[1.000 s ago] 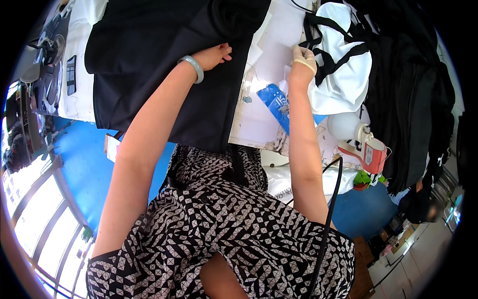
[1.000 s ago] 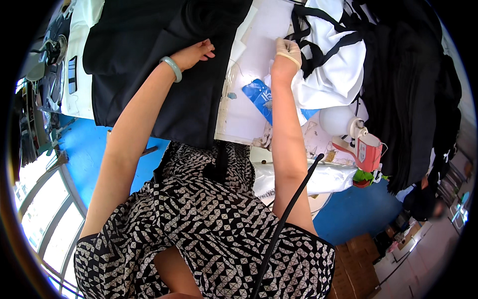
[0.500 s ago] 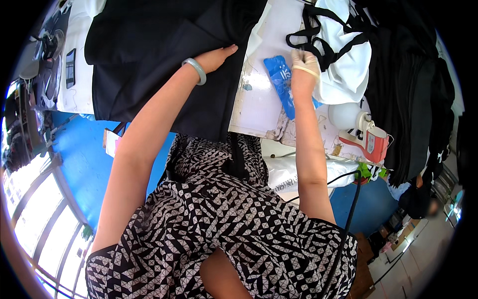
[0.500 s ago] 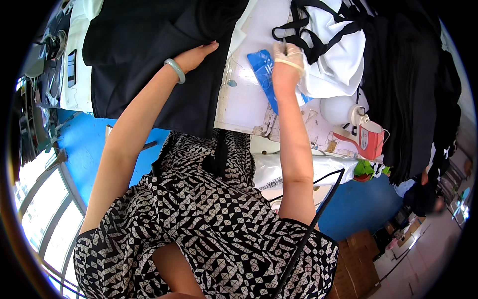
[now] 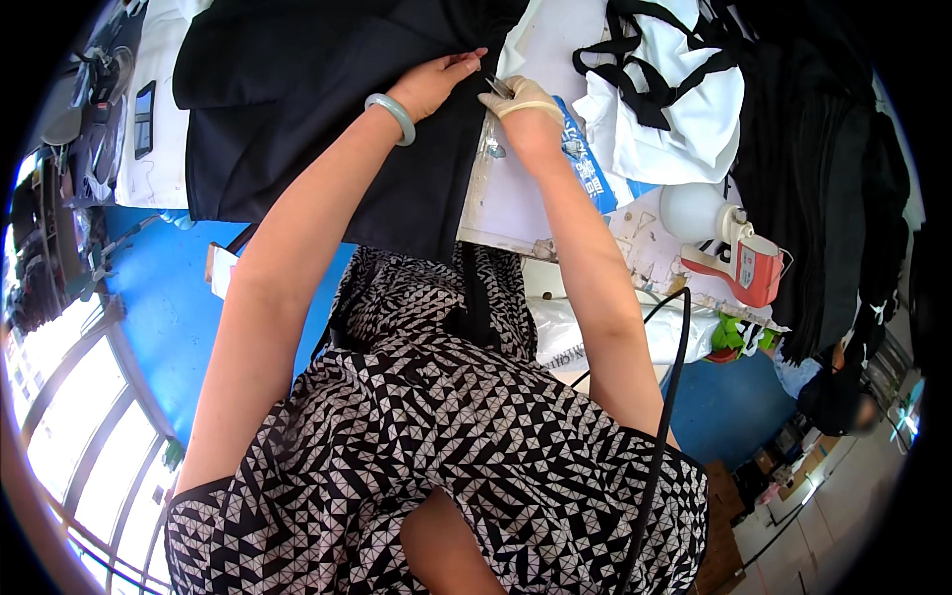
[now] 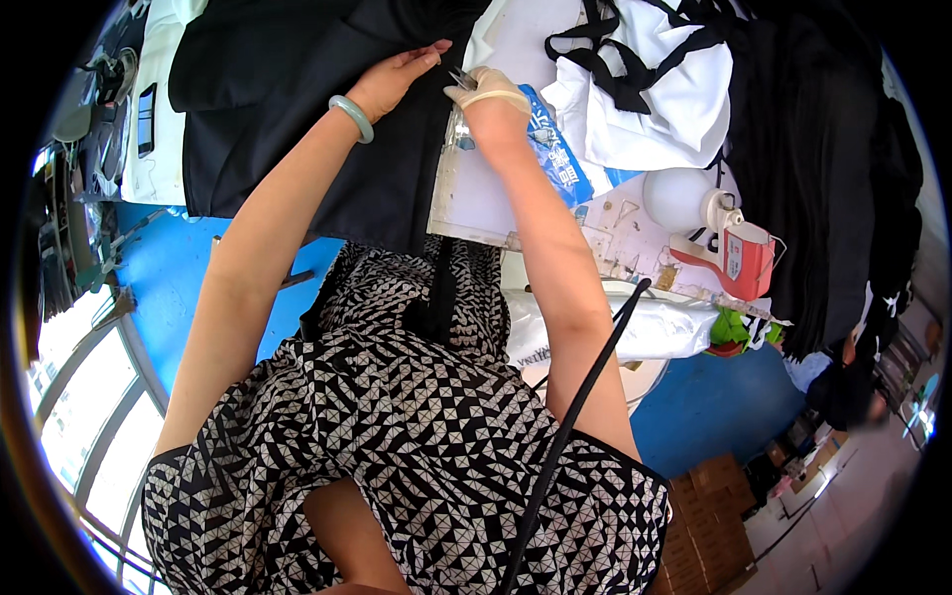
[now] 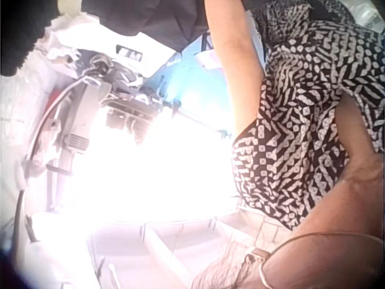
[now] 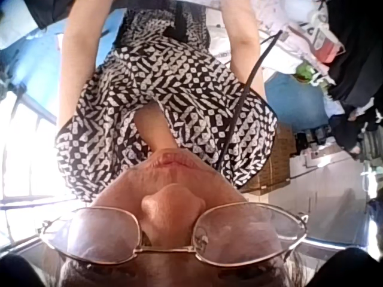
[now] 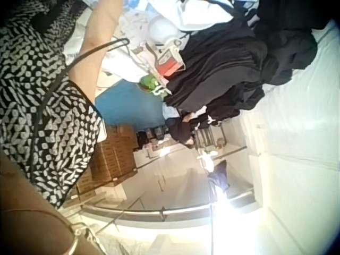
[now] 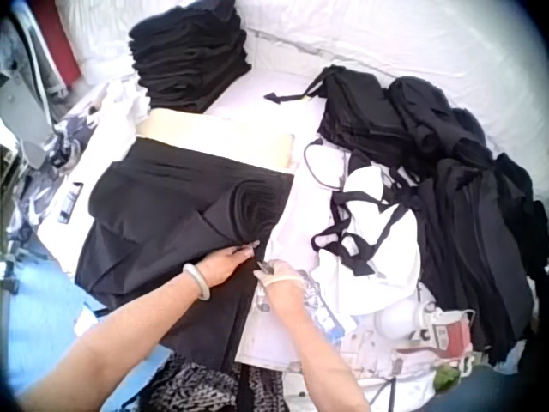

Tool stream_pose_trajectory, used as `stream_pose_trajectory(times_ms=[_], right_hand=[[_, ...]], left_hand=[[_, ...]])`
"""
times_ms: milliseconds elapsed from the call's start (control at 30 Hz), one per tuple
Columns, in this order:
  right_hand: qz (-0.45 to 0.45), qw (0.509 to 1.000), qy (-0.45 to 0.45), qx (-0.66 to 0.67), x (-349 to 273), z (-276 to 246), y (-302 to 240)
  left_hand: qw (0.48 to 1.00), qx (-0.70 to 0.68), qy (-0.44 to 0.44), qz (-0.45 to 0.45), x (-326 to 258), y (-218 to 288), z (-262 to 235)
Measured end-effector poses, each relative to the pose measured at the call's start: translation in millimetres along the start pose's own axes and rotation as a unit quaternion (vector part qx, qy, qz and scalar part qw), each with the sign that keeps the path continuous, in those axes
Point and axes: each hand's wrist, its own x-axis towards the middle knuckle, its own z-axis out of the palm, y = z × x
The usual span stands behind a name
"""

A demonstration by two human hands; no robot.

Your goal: The person trims threads from fabric pieces using scissors and irons garment components on a work table.

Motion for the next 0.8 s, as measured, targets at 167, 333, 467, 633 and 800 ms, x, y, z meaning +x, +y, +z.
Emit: stream_pose_trajectory(times_ms=[167,333,467,633,800], right_hand=[[-0.011,0.995,0.089,-0.041,7,-30,17],[0.078,0.98,0.165,0.073,2,-72,24],[0.048,0.996,0.062,0.047,9,-66,59],[-0.024,0.999,0.045,-0.017,4,-59,59],[-0.012,0.988,0.136,0.071,6,-82,40]], left_hand=[[1.0,0.018,0.021,0.007,-8,5,-12],[0.971,0.236,0.006,-0.032,-28,3,2],[0.884,0.328,-0.283,0.173,-109,-9,60],[0.957,0.099,-0.241,0.126,-164,7,58],[0.832,0.376,0.324,0.248,-125,25,-43]])
